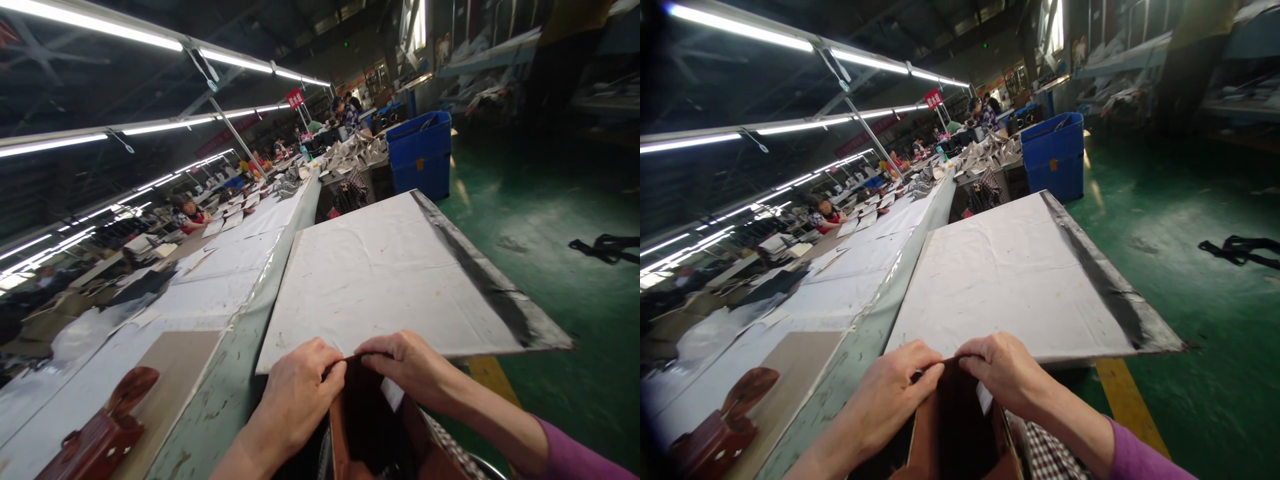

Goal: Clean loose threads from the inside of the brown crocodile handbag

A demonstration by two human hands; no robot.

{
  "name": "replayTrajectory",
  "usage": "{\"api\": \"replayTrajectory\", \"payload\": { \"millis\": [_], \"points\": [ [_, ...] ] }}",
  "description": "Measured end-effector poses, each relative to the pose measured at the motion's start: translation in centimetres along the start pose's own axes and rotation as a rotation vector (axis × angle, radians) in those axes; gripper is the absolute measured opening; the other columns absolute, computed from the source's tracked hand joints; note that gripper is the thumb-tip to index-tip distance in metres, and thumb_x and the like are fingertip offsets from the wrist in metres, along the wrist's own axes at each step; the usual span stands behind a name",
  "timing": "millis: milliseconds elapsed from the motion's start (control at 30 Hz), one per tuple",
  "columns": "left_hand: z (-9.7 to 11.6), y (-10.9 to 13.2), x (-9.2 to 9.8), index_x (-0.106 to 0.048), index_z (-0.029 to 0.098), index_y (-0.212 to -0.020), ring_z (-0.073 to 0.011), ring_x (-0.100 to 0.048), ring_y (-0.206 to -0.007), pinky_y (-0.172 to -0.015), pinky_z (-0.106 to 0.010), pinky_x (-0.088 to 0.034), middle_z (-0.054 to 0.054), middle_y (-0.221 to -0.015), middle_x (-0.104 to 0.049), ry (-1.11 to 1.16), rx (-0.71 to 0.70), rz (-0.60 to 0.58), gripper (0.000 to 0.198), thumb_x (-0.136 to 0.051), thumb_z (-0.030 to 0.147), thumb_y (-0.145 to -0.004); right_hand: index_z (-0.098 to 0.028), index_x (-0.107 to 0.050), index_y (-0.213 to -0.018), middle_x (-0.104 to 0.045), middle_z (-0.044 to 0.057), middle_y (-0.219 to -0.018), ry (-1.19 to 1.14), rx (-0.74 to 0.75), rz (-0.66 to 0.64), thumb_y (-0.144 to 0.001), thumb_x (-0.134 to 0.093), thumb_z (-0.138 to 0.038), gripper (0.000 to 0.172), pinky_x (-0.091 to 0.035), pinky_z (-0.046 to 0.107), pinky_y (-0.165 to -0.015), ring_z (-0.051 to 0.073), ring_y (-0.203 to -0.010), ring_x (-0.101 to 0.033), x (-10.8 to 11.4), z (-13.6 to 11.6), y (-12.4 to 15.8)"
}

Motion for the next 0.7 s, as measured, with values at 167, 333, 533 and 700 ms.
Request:
{"api": "replayTrajectory", "payload": {
  "millis": [167, 333, 533, 700],
  "points": [
    [-0.2, 0.5, -0.9, -0.062, 0.018, -0.072, -0.0172, -0.054, -0.071, -0.067, -0.030, -0.034, -0.001, -0.074, -0.060, 0.102, 0.021, 0.041, 0.027, -0.042, 0.024, -0.090, -0.021, -0.076, -0.085, -0.065, -0.002, -0.068, 0.059, -0.001, -0.003, -0.082, -0.049, -0.029, 0.029, -0.037, 0.023, -0.061, 0.013, -0.066, -0.057, -0.3, 0.0, 0.1],
    [-1.6, -0.8, -2.1, -0.056, 0.017, -0.062, -0.0161, -0.046, -0.064, -0.062, -0.030, -0.029, 0.000, -0.061, -0.051, 0.295, 0.092, 0.051, 0.023, -0.052, 0.026, -0.083, -0.019, -0.076, -0.085, -0.066, -0.001, -0.070, 0.086, -0.056, 0.044, -0.081, -0.050, -0.029, 0.028, -0.038, 0.023, -0.062, 0.013, -0.069, -0.059, -0.5, 1.3, -0.8],
    [-3.2, -2.0, -5.3, -0.057, 0.016, -0.080, -0.0147, -0.053, -0.059, -0.054, -0.024, -0.040, 0.000, -0.066, -0.057, 0.736, 0.147, -0.200, 0.043, -0.040, 0.054, -0.092, -0.014, -0.070, -0.084, -0.067, 0.004, -0.077, 0.099, -0.127, -0.052, -0.073, -0.054, -0.022, 0.020, -0.039, 0.025, -0.061, 0.016, -0.070, -0.058, 1.1, 3.8, -2.3],
    [-1.1, -0.5, -7.8, -0.067, 0.014, -0.095, -0.0165, -0.061, -0.076, -0.065, -0.025, -0.048, -0.005, -0.085, -0.067, 0.893, 0.047, -0.248, 0.040, -0.051, 0.050, -0.093, -0.014, -0.064, -0.096, -0.067, 0.005, -0.087, -0.028, -0.123, -0.244, -0.072, -0.067, -0.037, 0.034, -0.047, 0.027, -0.068, 0.019, -0.080, -0.061, 3.1, 7.1, -1.0]
  ]
}}
Point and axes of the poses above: each hand's wrist, its own y-axis away from the middle knuckle, its own x-axis out of the back of the hand, z = x × y, the point moved 6 cm from there along -y, towards the middle knuckle
